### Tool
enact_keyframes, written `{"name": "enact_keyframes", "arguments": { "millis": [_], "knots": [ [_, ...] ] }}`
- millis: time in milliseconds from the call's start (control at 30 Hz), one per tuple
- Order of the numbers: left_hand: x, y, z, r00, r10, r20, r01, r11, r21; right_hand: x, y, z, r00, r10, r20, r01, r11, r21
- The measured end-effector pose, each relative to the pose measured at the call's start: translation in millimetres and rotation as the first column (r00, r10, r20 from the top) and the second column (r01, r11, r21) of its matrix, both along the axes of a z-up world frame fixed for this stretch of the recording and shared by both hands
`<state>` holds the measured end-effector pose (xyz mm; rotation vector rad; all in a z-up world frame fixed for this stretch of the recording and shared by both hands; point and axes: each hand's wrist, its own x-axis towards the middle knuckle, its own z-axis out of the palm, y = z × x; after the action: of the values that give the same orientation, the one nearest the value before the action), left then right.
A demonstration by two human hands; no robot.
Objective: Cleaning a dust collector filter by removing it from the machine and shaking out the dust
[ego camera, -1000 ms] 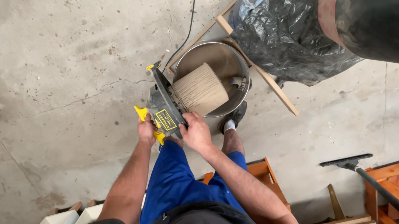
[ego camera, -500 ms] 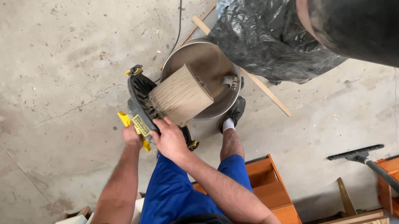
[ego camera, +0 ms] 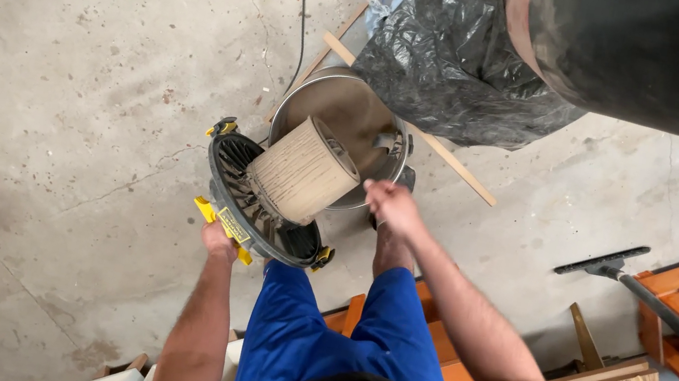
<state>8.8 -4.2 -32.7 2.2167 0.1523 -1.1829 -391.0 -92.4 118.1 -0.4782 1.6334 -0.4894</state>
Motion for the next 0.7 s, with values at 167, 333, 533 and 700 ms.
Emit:
{"name": "enact_keyframes", "arguments": {
  "millis": [167,333,533,700],
  "knots": [
    [-4.1,-5.0,13.3,1.000,-0.004,0.021,0.004,1.000,-0.012,-15.7,-47.9,-73.1,0.939,0.303,-0.161,-0.324,0.938,-0.127],
    [-7.9,-10.1,17.3,0.999,-0.010,0.036,0.010,1.000,-0.012,-4.8,-98.4,-84.7,0.537,0.794,-0.286,-0.843,0.517,-0.149],
    [-1.7,-9.1,-1.8,0.999,-0.033,0.024,0.034,0.999,-0.021,19.5,-150.0,-76.5,0.056,0.926,-0.374,-0.998,0.039,-0.053],
    [-9.9,-20.3,21.7,0.998,-0.048,0.035,0.049,0.999,-0.023,32.6,-135.5,-148.3,-0.061,0.877,-0.476,-0.990,-0.113,-0.081]
  ]
}}
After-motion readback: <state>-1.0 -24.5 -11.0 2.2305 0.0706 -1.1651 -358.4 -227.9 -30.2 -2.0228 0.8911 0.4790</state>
